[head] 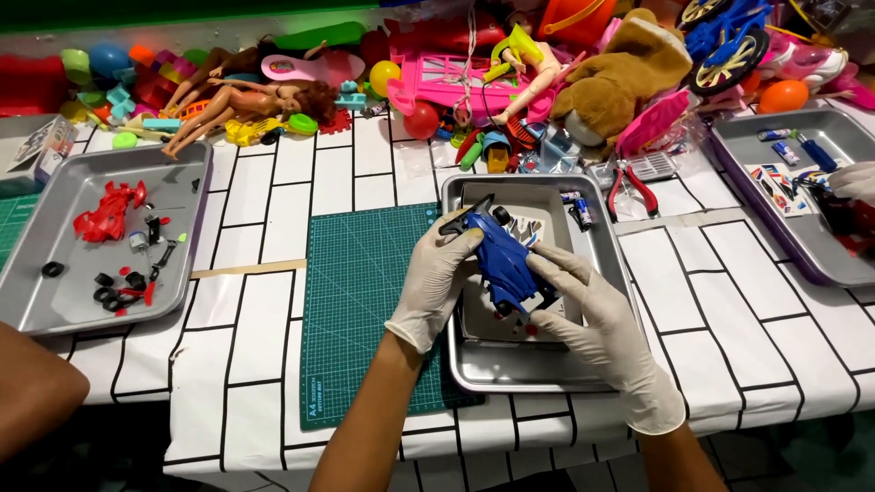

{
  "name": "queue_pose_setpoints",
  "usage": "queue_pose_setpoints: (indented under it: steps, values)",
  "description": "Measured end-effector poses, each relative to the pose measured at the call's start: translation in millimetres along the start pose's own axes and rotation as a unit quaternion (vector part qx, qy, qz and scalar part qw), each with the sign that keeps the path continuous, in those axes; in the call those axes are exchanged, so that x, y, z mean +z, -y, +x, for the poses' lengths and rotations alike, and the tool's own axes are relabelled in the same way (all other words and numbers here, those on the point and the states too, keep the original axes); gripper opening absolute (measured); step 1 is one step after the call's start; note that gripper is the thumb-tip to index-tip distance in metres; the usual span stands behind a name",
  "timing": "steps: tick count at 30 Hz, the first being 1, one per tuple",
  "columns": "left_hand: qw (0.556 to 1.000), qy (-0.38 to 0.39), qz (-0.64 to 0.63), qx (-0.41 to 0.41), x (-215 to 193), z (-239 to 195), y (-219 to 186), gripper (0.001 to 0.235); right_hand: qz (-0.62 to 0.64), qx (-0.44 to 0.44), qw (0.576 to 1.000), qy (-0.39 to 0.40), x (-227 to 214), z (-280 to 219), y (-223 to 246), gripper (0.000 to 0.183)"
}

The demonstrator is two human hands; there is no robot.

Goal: Assembling a blue mini 4WD toy car by attaching the body shell to the chassis and applying decorative stickers.

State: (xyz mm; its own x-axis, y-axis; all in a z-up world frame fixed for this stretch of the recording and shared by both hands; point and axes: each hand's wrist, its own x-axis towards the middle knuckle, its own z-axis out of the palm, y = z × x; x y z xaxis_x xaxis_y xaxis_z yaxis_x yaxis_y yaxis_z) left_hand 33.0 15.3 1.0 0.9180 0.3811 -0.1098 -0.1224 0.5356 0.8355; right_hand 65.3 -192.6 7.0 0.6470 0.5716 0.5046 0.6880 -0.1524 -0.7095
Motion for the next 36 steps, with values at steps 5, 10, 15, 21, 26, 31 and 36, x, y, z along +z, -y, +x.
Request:
queue_pose_setpoints:
  steps: [5,10,15,21,26,31,36]
  values:
    - [0.998,0.039,-0.004,-0.048,-2,7,21,0.037,-0.043,-0.054,0.997,-0.020,2,0,-2,0.062]
    - [0.995,0.054,0.047,-0.062,24,-22,-9,0.036,-0.073,-0.065,0.995,-0.015,6,6,-5,0.063]
    - [0.998,0.002,0.063,-0.031,14,-9,-16,0.027,-0.090,-0.082,0.993,0.010,-16,23,-10,0.068]
    - [0.995,-0.098,0.031,-0.007,3,-2,-22,0.027,-0.248,-0.012,0.966,0.068,-22,29,-61,0.039]
    - [0.990,-0.120,0.068,-0.012,-6,10,-9,0.039,-0.410,-0.027,0.867,0.284,19,46,-59,0.023]
    - [0.991,-0.120,0.055,-0.009,0,2,-14,0.034,-0.434,-0.004,0.849,0.300,24,40,-78,0.014]
    - [0.992,-0.112,0.053,-0.001,7,-6,-17,0.035,-0.331,0.048,0.915,0.225,1,41,-57,0.009]
